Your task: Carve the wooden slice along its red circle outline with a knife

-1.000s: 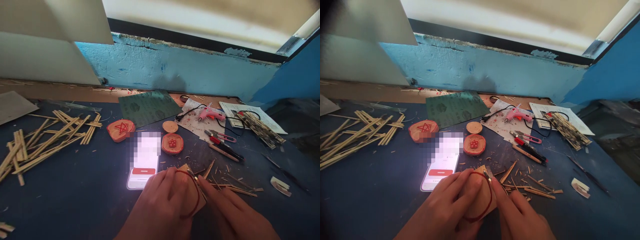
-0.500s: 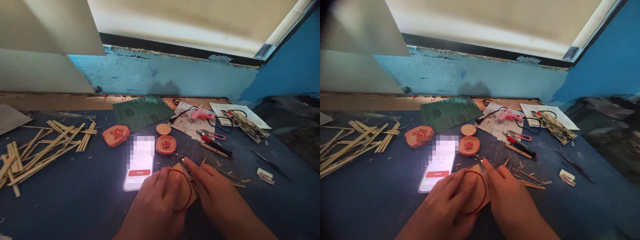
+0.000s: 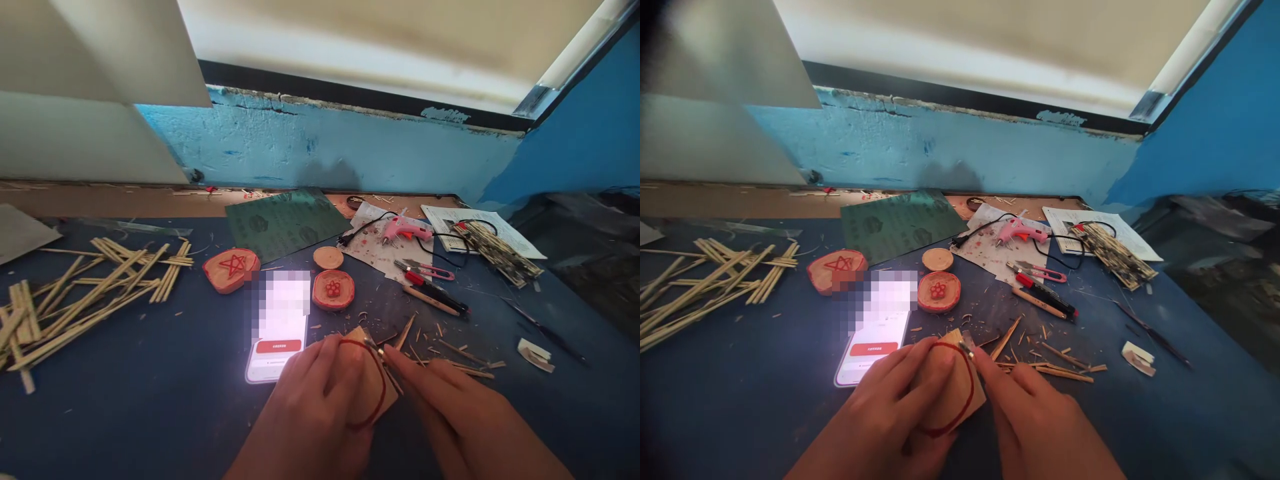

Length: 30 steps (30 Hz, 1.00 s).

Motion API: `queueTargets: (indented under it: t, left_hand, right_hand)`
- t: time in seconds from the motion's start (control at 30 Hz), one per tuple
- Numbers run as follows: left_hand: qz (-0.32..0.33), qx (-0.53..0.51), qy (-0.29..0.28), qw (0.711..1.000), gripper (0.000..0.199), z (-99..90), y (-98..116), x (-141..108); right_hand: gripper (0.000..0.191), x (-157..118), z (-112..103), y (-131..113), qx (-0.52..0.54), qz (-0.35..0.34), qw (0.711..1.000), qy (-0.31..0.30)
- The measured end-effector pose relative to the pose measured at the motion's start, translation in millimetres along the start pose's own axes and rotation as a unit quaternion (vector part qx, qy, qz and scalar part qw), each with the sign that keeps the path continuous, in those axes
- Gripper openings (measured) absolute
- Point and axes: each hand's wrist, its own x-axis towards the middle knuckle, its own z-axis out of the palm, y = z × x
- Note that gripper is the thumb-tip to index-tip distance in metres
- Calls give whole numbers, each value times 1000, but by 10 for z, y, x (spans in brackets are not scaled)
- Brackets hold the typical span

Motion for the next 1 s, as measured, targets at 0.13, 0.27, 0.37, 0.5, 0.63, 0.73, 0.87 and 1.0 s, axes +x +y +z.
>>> queueTargets:
  t: [0.13, 0.27, 0.37, 0.5, 0.63, 0.73, 0.87, 1.0]
  left_hand:
    - [1, 10, -13, 1000, 56, 24, -13, -13]
    - [-1, 7, -29, 1000, 58, 25, -6, 21]
    - [27, 23, -5, 999, 59, 29, 5, 11]
    - [-1, 25, -6, 1000, 54, 28, -4, -42]
    - [-9, 11, 4, 1000, 57, 21, -5, -58]
    - [-7, 6, 4, 1000, 57, 15, 17, -38]
    - [-11, -7, 13, 1000, 51, 18, 33, -18]
    - [-7, 0, -4, 1000, 55, 33, 22, -20]
  right_hand:
    - [59, 8, 97, 27, -66, -42, 996, 49]
    - [62, 100, 273, 66, -40, -25, 998, 42]
    - [56, 185, 348, 92, 8, -4, 999, 32]
    - [49, 126, 169, 94, 10, 20, 998, 64]
    - [47, -31, -47, 58, 8, 9, 1000, 10]
    - [50, -64, -68, 38, 14, -4, 1000, -14]
    - [53, -51, -23, 38, -19, -22, 1000, 3]
    - [59, -106, 43, 25, -75, -31, 997, 19]
